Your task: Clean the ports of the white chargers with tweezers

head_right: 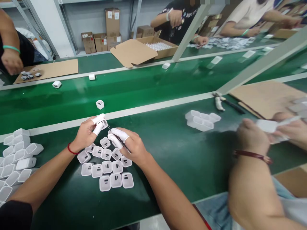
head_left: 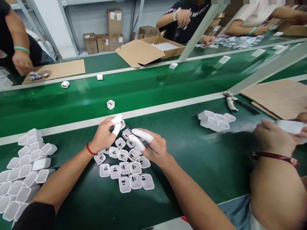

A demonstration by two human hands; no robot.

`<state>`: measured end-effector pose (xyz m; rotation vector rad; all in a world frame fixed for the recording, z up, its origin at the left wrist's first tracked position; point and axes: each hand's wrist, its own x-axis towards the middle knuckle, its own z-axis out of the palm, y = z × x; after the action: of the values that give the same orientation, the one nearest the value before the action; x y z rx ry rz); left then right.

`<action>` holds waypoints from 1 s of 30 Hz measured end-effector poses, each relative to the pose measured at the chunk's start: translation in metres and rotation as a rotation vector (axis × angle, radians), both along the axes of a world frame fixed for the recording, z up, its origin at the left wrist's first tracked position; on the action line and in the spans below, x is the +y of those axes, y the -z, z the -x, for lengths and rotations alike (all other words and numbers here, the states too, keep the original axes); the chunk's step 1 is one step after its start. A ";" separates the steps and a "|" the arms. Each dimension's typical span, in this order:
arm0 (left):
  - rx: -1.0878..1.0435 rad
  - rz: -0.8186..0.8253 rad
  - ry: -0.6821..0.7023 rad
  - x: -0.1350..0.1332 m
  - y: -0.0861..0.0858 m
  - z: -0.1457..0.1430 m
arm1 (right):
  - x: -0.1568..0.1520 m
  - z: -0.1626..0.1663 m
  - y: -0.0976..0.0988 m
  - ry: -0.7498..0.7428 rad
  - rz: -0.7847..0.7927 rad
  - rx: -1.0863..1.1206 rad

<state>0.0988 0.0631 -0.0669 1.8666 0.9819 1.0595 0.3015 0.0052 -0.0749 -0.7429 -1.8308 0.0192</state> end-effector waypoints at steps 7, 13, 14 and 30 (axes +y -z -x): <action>0.045 -0.112 0.047 -0.009 -0.007 -0.005 | 0.001 -0.003 0.009 -0.012 -0.021 -0.158; 0.097 -0.229 0.020 -0.014 -0.011 -0.008 | 0.001 -0.001 0.011 0.022 -0.035 -0.180; 0.104 -0.258 0.021 -0.014 -0.011 -0.008 | 0.001 -0.001 0.011 0.028 -0.044 -0.173; 0.168 -0.404 0.002 -0.012 -0.003 -0.007 | 0.000 -0.002 0.012 0.022 -0.035 -0.224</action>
<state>0.1057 0.0509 -0.0644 2.3142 0.9075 1.1804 0.3040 0.0050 -0.0867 -0.7649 -2.0296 -0.1142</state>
